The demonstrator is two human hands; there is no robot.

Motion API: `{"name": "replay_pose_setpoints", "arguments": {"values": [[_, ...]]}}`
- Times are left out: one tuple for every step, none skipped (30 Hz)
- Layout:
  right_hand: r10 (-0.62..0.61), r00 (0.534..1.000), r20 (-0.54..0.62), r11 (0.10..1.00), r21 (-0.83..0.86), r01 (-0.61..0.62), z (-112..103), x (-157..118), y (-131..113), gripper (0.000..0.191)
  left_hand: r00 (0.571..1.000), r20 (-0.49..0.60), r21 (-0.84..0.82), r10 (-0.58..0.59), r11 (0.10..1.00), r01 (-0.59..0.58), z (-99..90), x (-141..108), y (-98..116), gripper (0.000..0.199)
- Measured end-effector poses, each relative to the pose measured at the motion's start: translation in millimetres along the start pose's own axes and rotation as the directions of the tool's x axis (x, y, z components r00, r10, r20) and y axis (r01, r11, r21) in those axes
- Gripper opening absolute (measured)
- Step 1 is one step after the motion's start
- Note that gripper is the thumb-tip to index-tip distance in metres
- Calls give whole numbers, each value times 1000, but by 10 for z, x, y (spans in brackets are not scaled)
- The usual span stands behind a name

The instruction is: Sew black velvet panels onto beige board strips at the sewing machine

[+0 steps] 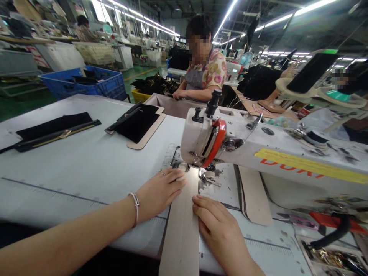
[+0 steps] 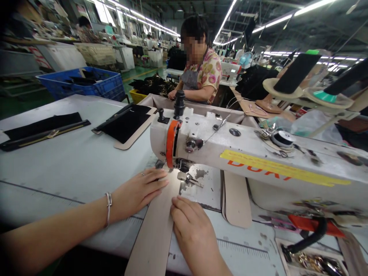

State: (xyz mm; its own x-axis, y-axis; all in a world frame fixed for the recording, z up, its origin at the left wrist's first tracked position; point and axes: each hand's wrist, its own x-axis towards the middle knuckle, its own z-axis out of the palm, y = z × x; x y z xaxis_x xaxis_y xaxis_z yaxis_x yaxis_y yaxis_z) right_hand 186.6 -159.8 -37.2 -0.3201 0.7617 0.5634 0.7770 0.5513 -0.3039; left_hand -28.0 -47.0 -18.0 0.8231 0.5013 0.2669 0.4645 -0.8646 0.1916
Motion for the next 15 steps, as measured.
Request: {"name": "replay_pose_setpoints", "arguments": {"values": [[3,1000,0,1000,3,-3,-3,0,-3,28,1000,0,-1,1,1000,-1,-5,2,-1,31],[9,1000,2,1000,8,-9,-9,3,-9,29,1000,3,-4,2,1000,-2,-9,5,-2,31],[15,1000,9,1000,15,-15,-18,11,-17,30,1000,8,-9,3,1000,-3,-11,8,0,30],[19,1000,19,1000,24,-19,-30,25,-25,30,1000,10,-15,2,1000,-1,-11,12,7,30],[21,999,36,999,37,-22,-43,44,-32,31,1000,13,-22,-6,1000,6,-8,18,21,30],[23,998,58,998,57,-27,-55,69,-35,31,1000,16,-27,-16,1000,16,-3,24,41,30],[24,996,87,996,80,-31,-64,97,-32,32,999,17,-29,-29,999,29,2,29,62,29],[24,993,118,995,94,-35,-66,126,-20,33,999,15,-32,-40,999,41,6,31,76,30],[25,989,146,996,86,-38,-58,153,3,34,999,18,-41,-38,998,39,6,27,72,31],[23,986,167,998,53,-33,-38,176,36,36,999,33,-63,-18,998,20,-4,11,36,33],[6,984,177,1000,2,-7,-6,194,81,38,998,59,-95,10,996,-4,-31,-23,-44,34],[-20,984,177,998,-59,31,38,207,135,41,997,79,-122,6,992,3,-82,-82,-174,34],[-54,984,169,991,-116,74,90,216,194,44,995,91,-136,-32,990,44,-165,-172,-353,33],[-97,983,159,981,-154,122,146,223,254,45,989,81,-123,-127,983,137,-285,-294,-573,32],[-137,980,143,971,-178,161,197,227,311,46,946,-2,-64,-323,944,323,-440,-446,-818,29]]}}
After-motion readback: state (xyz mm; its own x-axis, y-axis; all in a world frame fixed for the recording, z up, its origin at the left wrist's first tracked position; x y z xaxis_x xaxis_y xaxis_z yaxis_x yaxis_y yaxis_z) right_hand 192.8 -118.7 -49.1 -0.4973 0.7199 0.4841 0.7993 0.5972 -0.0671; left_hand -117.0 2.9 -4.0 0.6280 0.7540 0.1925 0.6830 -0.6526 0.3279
